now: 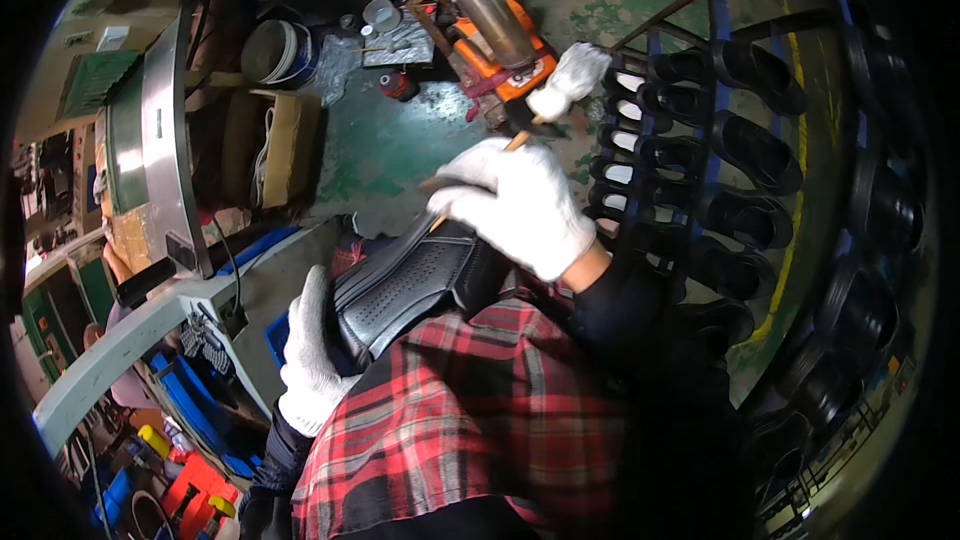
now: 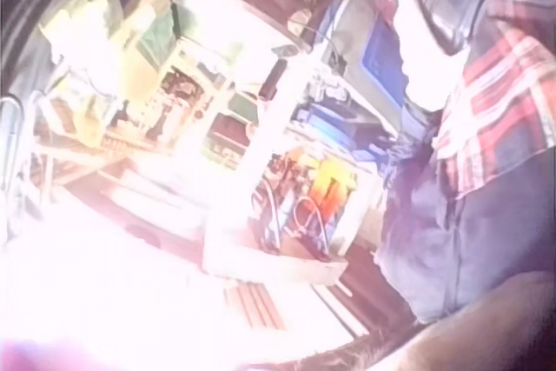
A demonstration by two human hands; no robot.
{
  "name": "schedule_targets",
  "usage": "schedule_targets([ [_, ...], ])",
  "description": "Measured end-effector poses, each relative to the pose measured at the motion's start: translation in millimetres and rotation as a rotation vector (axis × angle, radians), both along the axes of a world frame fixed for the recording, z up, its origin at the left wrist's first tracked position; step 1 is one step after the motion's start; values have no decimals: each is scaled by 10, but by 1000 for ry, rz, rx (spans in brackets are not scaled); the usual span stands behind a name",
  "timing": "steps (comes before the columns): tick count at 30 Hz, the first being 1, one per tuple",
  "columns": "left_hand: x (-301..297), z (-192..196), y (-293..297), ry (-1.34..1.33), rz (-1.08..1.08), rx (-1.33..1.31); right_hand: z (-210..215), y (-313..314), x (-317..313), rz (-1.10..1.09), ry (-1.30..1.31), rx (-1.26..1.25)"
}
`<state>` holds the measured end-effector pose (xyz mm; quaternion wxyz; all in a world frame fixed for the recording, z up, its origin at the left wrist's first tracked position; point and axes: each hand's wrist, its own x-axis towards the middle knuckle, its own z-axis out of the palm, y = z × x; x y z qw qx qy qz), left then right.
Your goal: The recorder uses a brush to apply a liquid finish or cleaner to black shoes and then places them on a drying or storage rack.
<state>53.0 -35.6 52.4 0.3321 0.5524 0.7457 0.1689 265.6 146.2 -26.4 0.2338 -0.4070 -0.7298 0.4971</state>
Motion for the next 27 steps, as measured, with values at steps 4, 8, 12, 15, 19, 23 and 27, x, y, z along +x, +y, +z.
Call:
schedule_targets([
  [4, -65, -23, -18, 9, -37, 42, -47, 187, 249, -125, -51, -284],
  [8, -137, -186, -148, -43, -14, 111, -194, 272, 517, -180, -50, -233],
  [12, -195, -207, -137, -66, -50, 137, -349, 274, 711, -308, -135, -240],
  [15, -179, -207, -110, -71, -51, 90, -777, 244, 1066, -288, -334, 177],
  [19, -207, -280, -185, -155, 12, 128, -962, 108, 1239, -767, 410, -622],
  [23, -273, -380, -195, -171, -13, 82, -863, -40, 984, -639, 874, -793],
  [27, -385, -592, -257, -296, -41, 98, -528, -204, 665, -602, 570, -619],
])
